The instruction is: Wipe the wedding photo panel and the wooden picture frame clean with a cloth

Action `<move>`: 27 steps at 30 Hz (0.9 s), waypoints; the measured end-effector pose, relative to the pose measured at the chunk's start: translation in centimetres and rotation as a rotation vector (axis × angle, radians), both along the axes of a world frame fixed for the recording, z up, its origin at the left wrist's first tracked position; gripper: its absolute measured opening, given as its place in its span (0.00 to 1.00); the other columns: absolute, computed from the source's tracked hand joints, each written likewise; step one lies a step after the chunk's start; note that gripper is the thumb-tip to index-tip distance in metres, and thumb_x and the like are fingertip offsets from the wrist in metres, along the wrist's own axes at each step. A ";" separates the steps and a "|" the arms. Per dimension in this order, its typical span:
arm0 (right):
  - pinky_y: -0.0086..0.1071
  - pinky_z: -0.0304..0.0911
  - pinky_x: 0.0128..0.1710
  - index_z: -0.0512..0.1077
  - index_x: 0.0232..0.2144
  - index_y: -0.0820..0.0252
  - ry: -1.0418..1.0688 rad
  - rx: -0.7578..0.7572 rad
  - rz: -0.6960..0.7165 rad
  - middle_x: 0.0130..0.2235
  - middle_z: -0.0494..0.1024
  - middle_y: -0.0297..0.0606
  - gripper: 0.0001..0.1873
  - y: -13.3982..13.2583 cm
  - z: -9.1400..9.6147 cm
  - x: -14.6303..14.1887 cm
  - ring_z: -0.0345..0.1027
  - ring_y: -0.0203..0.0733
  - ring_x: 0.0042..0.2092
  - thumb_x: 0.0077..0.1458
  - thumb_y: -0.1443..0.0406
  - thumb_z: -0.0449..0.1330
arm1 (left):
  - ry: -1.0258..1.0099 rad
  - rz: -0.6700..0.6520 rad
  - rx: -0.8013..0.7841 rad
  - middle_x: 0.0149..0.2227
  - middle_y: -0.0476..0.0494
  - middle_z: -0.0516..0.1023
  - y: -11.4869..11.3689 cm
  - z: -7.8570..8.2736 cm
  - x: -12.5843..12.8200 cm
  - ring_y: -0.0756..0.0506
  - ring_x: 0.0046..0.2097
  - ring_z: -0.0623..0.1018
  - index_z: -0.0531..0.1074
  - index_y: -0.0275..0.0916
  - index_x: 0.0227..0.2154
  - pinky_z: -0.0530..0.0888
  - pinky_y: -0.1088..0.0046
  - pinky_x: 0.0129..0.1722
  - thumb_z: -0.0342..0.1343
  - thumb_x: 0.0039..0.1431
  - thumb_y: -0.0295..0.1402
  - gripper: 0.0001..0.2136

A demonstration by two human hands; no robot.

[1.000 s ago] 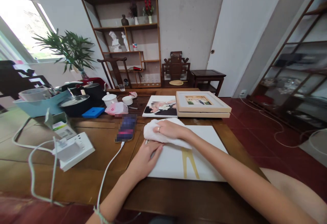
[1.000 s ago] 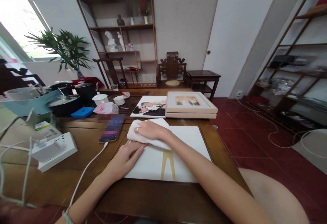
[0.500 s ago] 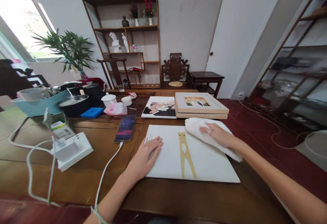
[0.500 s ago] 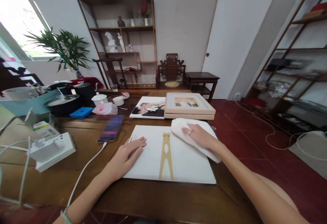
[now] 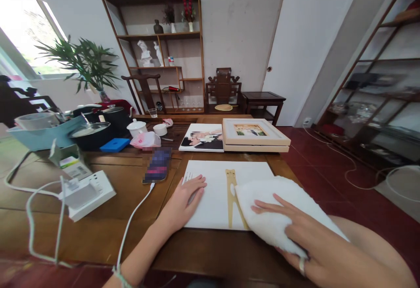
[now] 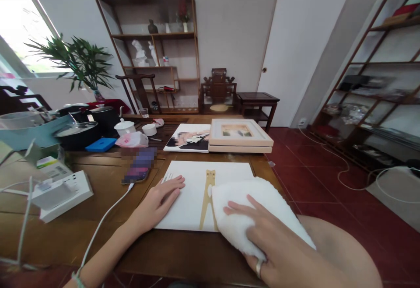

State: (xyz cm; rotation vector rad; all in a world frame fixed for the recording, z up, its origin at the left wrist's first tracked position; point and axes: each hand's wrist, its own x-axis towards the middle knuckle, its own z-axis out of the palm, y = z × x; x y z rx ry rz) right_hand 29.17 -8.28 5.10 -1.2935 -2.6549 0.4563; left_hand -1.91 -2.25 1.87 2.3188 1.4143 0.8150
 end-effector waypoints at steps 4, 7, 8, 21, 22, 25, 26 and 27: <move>0.47 0.51 0.58 0.65 0.25 0.52 -0.014 -0.097 -0.060 0.61 0.55 0.27 0.05 1.3 0.4 0.5 0.35 0.50 0.64 0.49 0.68 0.53 | 0.011 0.008 0.004 0.52 0.42 0.72 0.0 0.0 0.0 0.41 0.56 0.68 0.72 0.41 0.44 0.56 0.50 0.58 0.44 0.62 0.34 0.13; 0.50 0.45 0.60 0.66 0.28 0.56 -0.019 -0.054 -0.022 0.62 0.56 0.34 0.05 4.3 0.5 -0.3 0.33 0.52 0.64 0.51 0.68 0.51 | 0.005 0.007 0.007 0.52 0.42 0.72 0.1 -0.1 -0.1 0.42 0.56 0.68 0.72 0.41 0.44 0.58 0.52 0.58 0.44 0.62 0.34 0.14; 0.50 0.44 0.60 0.67 0.29 0.57 -0.030 -0.041 -0.030 0.61 0.57 0.37 0.06 5.4 0.5 -0.8 0.33 0.53 0.64 0.51 0.68 0.50 | 0.002 0.007 0.007 0.51 0.43 0.73 0.1 -0.1 -0.1 0.42 0.56 0.68 0.71 0.42 0.45 0.58 0.53 0.58 0.44 0.62 0.34 0.14; 0.48 0.32 0.63 0.71 0.27 0.62 -0.025 0.132 0.010 0.62 0.54 0.43 0.11 7.3 -0.6 -2.8 0.32 0.46 0.64 0.43 0.73 0.50 | 0.004 0.016 -0.006 0.52 0.42 0.72 0.1 0.0 0.0 0.42 0.56 0.68 0.71 0.41 0.45 0.57 0.53 0.59 0.44 0.62 0.34 0.13; 0.48 0.32 0.63 0.71 0.26 0.61 -0.027 0.112 0.019 0.62 0.54 0.41 0.11 6.0 -0.5 -2.6 0.32 0.46 0.64 0.41 0.74 0.50 | 0.007 0.016 -0.006 0.52 0.42 0.72 0.1 0.0 0.0 0.42 0.56 0.68 0.71 0.41 0.45 0.57 0.53 0.59 0.44 0.62 0.34 0.13; 0.48 0.33 0.63 0.71 0.26 0.57 -0.046 0.042 0.038 0.62 0.51 0.32 0.15 2.0 0.1 -1.8 0.32 0.46 0.64 0.38 0.76 0.50 | 0.026 0.017 -0.007 0.52 0.42 0.72 0.1 0.0 0.0 0.42 0.56 0.68 0.71 0.41 0.44 0.55 0.51 0.59 0.44 0.62 0.34 0.13; 0.48 0.34 0.63 0.72 0.27 0.57 -0.057 0.014 0.046 0.62 0.50 0.30 0.16 0.8 0.4 -1.5 0.33 0.47 0.64 0.37 0.76 0.50 | 0.029 0.016 -0.007 0.52 0.42 0.72 0.1 0.0 0.0 0.42 0.56 0.68 0.71 0.41 0.44 0.55 0.51 0.59 0.44 0.62 0.34 0.13; 0.48 0.34 0.63 0.73 0.28 0.56 -0.069 -0.018 0.054 0.62 0.50 0.29 0.18 -0.2 0.7 -1.3 0.34 0.48 0.64 0.37 0.77 0.50 | 0.031 0.014 -0.007 0.52 0.41 0.72 0.1 0.0 0.0 0.42 0.56 0.68 0.71 0.41 0.44 0.56 0.52 0.59 0.44 0.62 0.34 0.13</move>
